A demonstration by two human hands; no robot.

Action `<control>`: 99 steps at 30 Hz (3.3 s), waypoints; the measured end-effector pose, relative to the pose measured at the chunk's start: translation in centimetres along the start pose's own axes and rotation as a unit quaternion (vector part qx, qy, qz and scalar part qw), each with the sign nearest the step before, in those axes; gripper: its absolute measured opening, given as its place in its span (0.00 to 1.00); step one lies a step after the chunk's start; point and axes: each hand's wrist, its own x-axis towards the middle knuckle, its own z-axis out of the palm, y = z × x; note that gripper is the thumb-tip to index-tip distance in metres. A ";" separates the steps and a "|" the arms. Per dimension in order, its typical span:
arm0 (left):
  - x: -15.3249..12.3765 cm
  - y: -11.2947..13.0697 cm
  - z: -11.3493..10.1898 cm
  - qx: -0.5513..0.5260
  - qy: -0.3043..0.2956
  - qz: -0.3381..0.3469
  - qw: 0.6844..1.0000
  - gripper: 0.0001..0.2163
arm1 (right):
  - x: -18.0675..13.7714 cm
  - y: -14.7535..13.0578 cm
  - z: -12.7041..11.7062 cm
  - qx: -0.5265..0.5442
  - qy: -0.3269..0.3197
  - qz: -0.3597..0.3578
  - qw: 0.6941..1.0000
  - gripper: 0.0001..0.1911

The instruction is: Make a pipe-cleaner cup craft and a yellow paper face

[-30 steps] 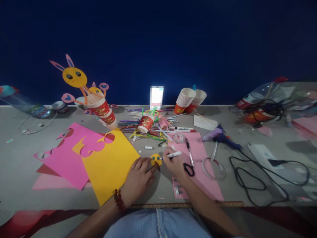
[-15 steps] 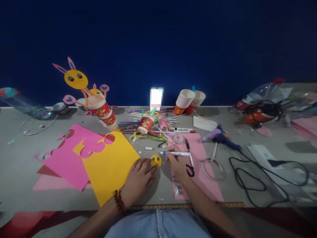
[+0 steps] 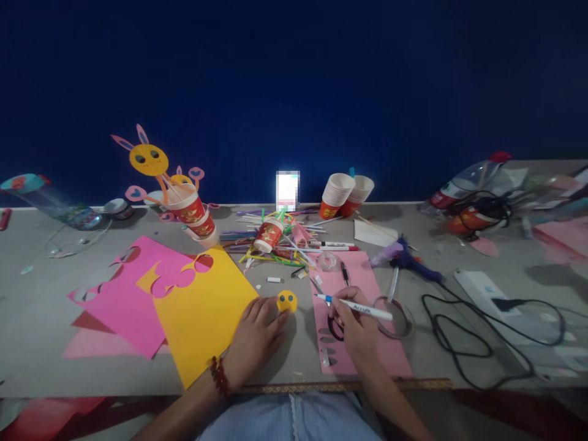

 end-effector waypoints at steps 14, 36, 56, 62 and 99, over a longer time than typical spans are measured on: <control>4.8 -3.0 -3.7 0.059 0.001 -0.029 0.998 0.10 | -2.3 0.5 0.2 0.030 -0.039 0.038 0.998 0.16; 3.5 1.5 -5.4 -0.074 0.069 0.031 0.994 0.07 | -4.0 -0.6 0.5 0.101 -0.084 0.043 0.990 0.15; -1.6 6.0 -5.0 -0.314 -0.132 -0.101 0.935 0.13 | -7.5 0.5 2.4 0.069 -0.085 0.068 0.992 0.26; -1.1 6.3 -4.5 -0.334 -0.150 -0.111 0.924 0.15 | -6.7 0.3 1.8 0.085 -0.082 0.057 0.991 0.23; 2.2 7.1 -1.0 -0.208 -0.013 -0.086 0.974 0.20 | -3.7 1.0 4.5 0.117 0.054 -0.035 0.991 0.24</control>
